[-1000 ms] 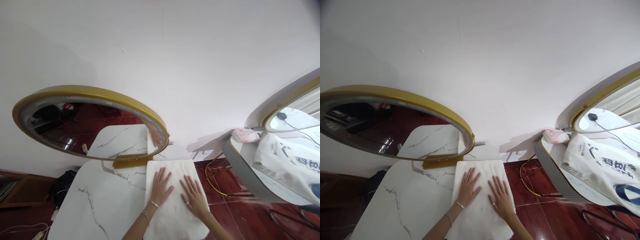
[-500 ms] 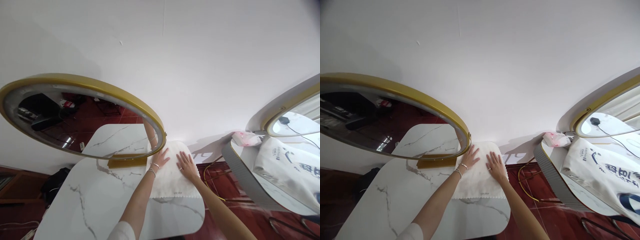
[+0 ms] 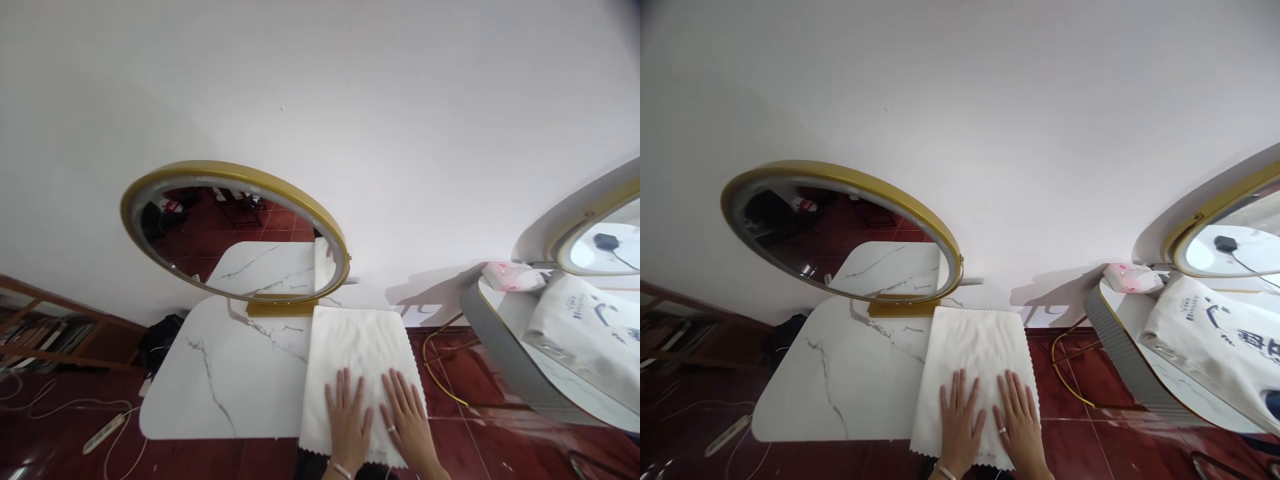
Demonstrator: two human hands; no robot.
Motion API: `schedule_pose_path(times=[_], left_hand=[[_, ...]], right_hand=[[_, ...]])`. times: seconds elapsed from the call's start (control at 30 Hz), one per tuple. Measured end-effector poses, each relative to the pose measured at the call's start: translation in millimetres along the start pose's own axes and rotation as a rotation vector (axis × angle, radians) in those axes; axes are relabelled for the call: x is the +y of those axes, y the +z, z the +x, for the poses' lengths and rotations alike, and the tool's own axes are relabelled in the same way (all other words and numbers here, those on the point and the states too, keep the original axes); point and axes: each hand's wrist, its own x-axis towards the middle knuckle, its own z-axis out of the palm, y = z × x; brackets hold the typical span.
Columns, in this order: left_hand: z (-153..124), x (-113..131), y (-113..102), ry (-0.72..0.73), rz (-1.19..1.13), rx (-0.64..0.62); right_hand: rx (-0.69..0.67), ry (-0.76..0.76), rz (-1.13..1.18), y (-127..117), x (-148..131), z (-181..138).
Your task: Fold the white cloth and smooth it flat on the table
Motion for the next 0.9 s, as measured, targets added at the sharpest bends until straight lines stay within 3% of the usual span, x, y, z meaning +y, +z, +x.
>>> schedule_pose_path(times=[0.17, 0.3, 0.5, 0.7, 0.9], left_hand=[[34.1, -16.2, -2.3, -0.149, -0.018, 0.11], [61.3, -38.5, -8.5, -0.032, 0.023, 0.113], [58.9, -62.2, -9.6, -0.024, 0.057, 0.1], [45.5, -111.1, -22.6, -0.054, 0.104, 0.125], [21.7, -195.3, -48.6, -0.083, 0.193, 0.16]], right_hand=[[0.116, 0.001, 0.042, 11.9, 11.1, 19.5], [0.178, 0.069, 0.01, 21.8, 14.5, 53.3], [0.145, 0.083, -0.069, 37.7, -7.7, 70.6], [0.113, 0.036, -0.06, 55.3, -54.5, 81.3], [0.139, 0.002, -0.013, 82.5, -133.7, 112.4]])
